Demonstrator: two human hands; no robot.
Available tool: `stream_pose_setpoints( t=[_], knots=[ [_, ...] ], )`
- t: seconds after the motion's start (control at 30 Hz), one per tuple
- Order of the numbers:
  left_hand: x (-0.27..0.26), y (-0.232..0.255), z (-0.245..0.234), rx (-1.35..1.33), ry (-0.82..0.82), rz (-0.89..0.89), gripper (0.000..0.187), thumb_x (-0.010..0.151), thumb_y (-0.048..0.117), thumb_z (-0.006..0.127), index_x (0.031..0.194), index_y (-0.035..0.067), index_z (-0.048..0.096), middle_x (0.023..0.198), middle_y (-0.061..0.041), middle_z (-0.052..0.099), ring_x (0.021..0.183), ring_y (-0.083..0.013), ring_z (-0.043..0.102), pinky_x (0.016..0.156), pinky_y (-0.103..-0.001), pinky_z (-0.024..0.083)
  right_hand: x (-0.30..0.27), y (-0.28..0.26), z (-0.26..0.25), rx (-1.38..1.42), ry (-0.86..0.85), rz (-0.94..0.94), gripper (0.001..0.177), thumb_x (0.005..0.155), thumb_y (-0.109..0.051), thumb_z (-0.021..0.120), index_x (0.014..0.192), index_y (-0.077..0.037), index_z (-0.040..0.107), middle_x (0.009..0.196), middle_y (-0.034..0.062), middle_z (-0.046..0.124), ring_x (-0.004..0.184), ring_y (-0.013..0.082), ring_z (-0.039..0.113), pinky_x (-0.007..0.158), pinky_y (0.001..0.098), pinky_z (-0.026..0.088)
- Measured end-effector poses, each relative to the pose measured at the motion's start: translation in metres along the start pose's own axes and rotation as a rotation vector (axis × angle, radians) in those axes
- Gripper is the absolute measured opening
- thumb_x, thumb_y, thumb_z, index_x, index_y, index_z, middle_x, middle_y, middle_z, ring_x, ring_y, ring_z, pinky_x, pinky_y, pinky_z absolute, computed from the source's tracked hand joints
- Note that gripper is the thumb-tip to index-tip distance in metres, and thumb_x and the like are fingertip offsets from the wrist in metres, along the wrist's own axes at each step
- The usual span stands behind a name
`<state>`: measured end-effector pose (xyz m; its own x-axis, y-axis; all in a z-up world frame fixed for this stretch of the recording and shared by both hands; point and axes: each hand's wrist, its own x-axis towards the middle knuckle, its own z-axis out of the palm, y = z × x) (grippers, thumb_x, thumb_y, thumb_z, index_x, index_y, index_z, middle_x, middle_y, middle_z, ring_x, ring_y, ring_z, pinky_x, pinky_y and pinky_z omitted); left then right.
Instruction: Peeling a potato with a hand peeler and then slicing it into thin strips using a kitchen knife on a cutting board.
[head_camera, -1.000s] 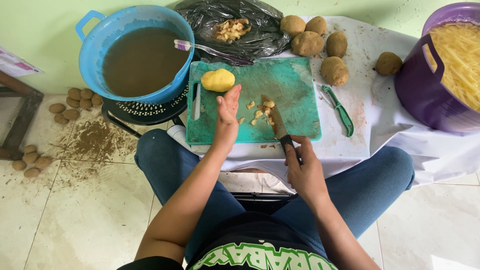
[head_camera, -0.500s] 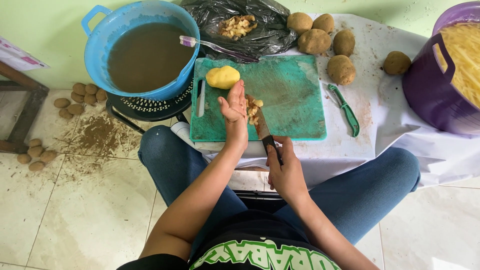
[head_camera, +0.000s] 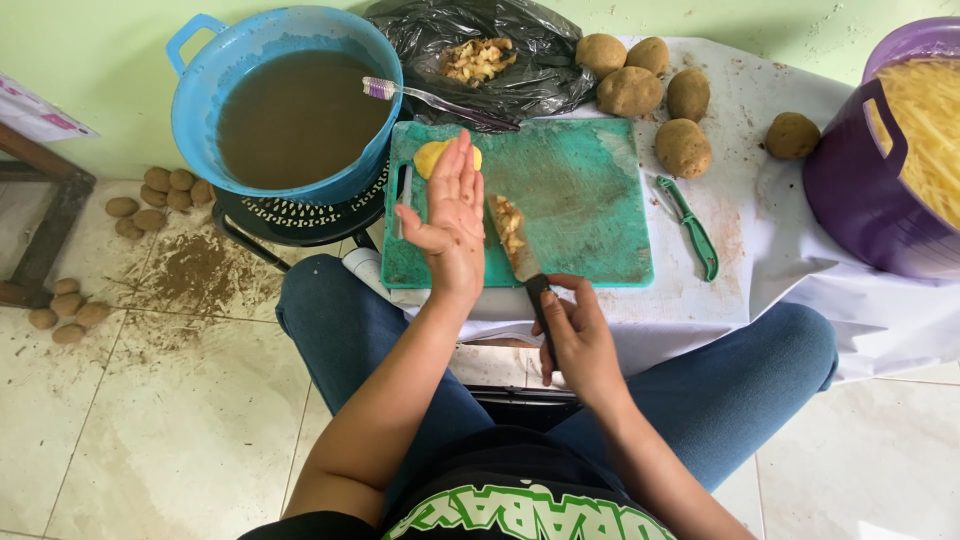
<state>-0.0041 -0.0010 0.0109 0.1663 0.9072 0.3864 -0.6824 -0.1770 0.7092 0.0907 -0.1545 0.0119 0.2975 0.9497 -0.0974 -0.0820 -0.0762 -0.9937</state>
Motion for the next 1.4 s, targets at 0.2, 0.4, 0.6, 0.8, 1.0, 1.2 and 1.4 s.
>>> stream_pose_setpoints(
  t=[0.2,0.4,0.6,0.8,1.0,1.2,1.4],
  knots=[
    [0.013,0.007,-0.013,-0.046,-0.018,-0.002,0.100,0.095,0.080,-0.005,0.162,0.015,0.030,0.171,-0.012,0.022,0.161,-0.0297,0.015,0.132,-0.047,0.010,0.022,-0.032,-0.028,-0.015,0.017,-0.135,0.033,0.107,-0.010,0.041,0.135,0.006,0.039,0.072,0.0175,0.057,0.029,0.0215,0.051,0.022,0.0323,0.044],
    [0.022,0.003,-0.022,-0.027,0.009,-0.025,0.096,0.098,0.078,-0.002,0.162,0.015,0.032,0.170,-0.012,0.025,0.160,-0.0295,0.018,0.130,-0.048,0.014,0.099,-0.065,-0.043,-0.248,0.007,-0.385,0.034,0.105,-0.005,0.051,0.137,0.001,0.042,0.078,0.0172,0.060,0.037,0.0217,0.055,0.029,0.0313,0.043],
    [0.024,0.030,-0.015,0.052,-0.036,-0.038,0.096,0.093,0.077,0.011,0.157,0.008,0.032,0.167,-0.019,0.029,0.158,-0.0355,0.023,0.130,-0.054,0.020,0.170,-0.104,-0.014,-0.767,0.115,-0.638,0.043,0.100,-0.010,0.048,0.143,-0.013,0.044,0.128,0.0230,0.058,0.115,0.0435,0.056,0.084,0.0542,0.048],
    [0.028,0.011,-0.031,-0.004,0.020,-0.073,0.097,0.096,0.076,-0.005,0.161,0.012,0.030,0.168,-0.015,0.027,0.158,-0.0333,0.020,0.127,-0.052,0.015,0.241,-0.026,-0.014,-1.323,0.135,-0.524,0.045,0.098,-0.020,0.053,0.142,-0.028,0.057,0.106,0.0091,0.048,0.099,0.0386,0.060,0.080,0.0505,0.053],
    [0.025,0.011,-0.030,-0.002,0.016,-0.083,0.101,0.094,0.079,-0.005,0.160,0.013,0.032,0.168,-0.015,0.029,0.158,-0.0338,0.020,0.126,-0.052,0.016,0.220,-0.019,-0.033,-1.327,0.104,-0.487,0.051,0.095,-0.023,0.054,0.144,-0.033,0.056,0.105,0.0085,0.047,0.103,0.0367,0.059,0.086,0.0476,0.049],
    [0.021,0.006,-0.029,-0.002,0.017,-0.099,0.101,0.093,0.080,-0.005,0.159,0.013,0.033,0.166,-0.014,0.031,0.157,-0.0327,0.023,0.126,-0.051,0.019,0.191,-0.009,-0.058,-1.357,0.117,-0.443,0.050,0.096,-0.024,0.054,0.144,-0.038,0.057,0.103,0.0073,0.049,0.101,0.0343,0.060,0.086,0.0456,0.048],
    [0.017,0.007,-0.023,0.005,0.004,-0.101,0.101,0.094,0.080,-0.004,0.159,0.014,0.035,0.166,-0.014,0.031,0.157,-0.0326,0.023,0.126,-0.051,0.018,0.134,-0.028,-0.078,-1.333,0.087,-0.386,0.049,0.097,-0.027,0.056,0.145,-0.035,0.059,0.103,0.0098,0.053,0.101,0.0370,0.062,0.088,0.0464,0.047]
  ],
)
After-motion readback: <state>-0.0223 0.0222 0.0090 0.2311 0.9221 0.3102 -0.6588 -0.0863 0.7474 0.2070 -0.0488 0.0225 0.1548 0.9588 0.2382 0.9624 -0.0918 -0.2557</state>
